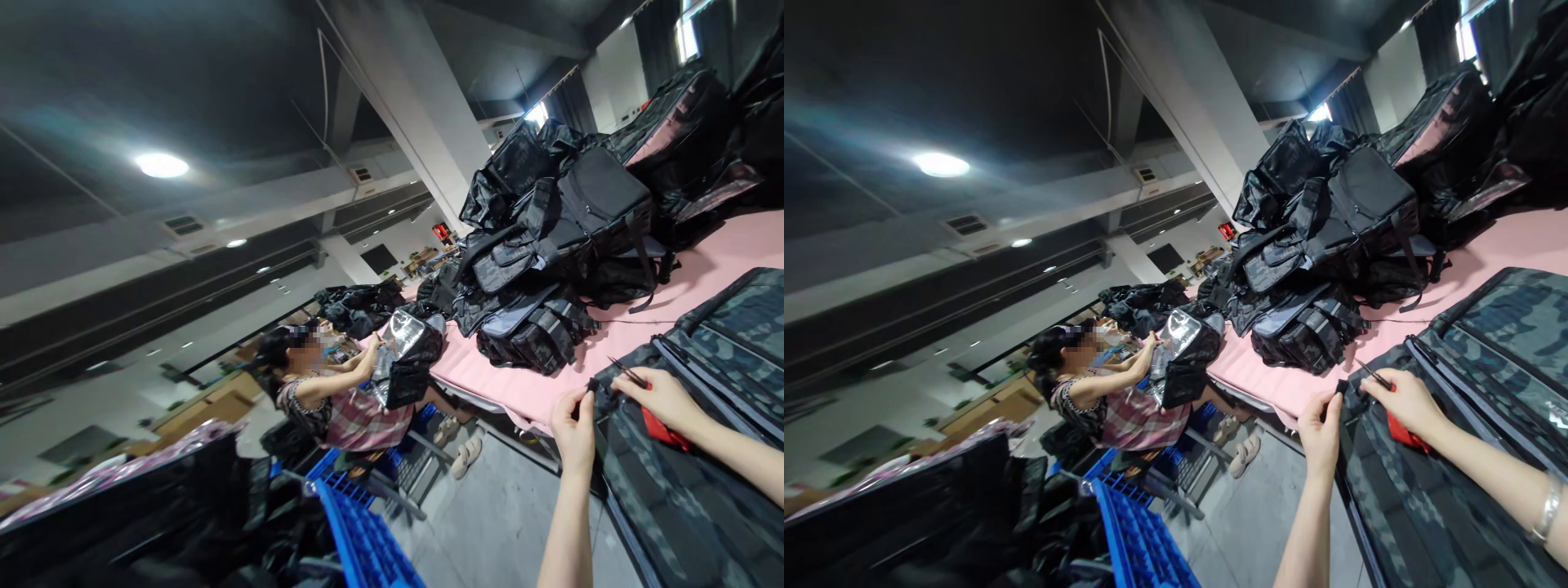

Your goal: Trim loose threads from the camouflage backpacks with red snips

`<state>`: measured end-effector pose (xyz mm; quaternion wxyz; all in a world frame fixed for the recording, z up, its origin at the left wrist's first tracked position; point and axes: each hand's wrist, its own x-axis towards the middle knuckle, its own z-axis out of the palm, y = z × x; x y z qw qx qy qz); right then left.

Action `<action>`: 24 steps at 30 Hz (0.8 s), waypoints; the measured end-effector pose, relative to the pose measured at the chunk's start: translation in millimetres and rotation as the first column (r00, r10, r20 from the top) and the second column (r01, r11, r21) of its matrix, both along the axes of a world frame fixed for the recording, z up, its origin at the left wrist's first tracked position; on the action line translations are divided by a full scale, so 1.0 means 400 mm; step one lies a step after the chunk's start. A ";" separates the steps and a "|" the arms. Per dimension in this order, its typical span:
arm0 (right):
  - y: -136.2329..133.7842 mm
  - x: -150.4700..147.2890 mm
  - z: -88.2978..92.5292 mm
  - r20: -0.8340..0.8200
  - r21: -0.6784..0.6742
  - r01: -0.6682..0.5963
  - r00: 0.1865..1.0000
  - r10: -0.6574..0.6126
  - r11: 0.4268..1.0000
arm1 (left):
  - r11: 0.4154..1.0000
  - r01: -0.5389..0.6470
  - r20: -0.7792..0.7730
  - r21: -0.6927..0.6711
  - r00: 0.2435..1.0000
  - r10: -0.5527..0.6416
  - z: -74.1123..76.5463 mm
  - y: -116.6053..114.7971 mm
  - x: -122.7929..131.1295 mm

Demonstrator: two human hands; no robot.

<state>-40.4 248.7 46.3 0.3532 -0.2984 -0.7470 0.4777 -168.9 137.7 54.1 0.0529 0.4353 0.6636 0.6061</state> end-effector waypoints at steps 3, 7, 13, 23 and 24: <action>-0.027 -0.007 0.003 -0.002 -0.041 -0.079 0.997 0.079 0.996 | 0.999 0.010 -0.238 0.037 0.971 -0.001 -0.008 -0.017 0.014; -0.032 -0.014 -0.007 0.000 -0.067 -0.120 0.993 0.120 0.991 | 0.999 0.014 -0.521 0.034 0.854 0.006 -0.016 -0.031 0.021; -0.024 -0.022 -0.022 -0.021 -0.018 -0.158 0.987 0.158 0.987 | 0.983 0.150 -0.144 -0.106 0.976 -0.165 0.010 -0.045 0.008; -0.055 -0.008 -0.020 -0.013 0.185 0.054 0.999 -0.052 0.981 | 0.999 0.022 0.369 -0.027 0.929 -0.010 0.020 -0.016 -0.004; -0.059 -0.005 -0.019 -0.019 0.223 0.071 0.997 -0.068 0.972 | 1.000 -0.002 0.388 -0.013 0.922 0.006 0.020 -0.016 -0.001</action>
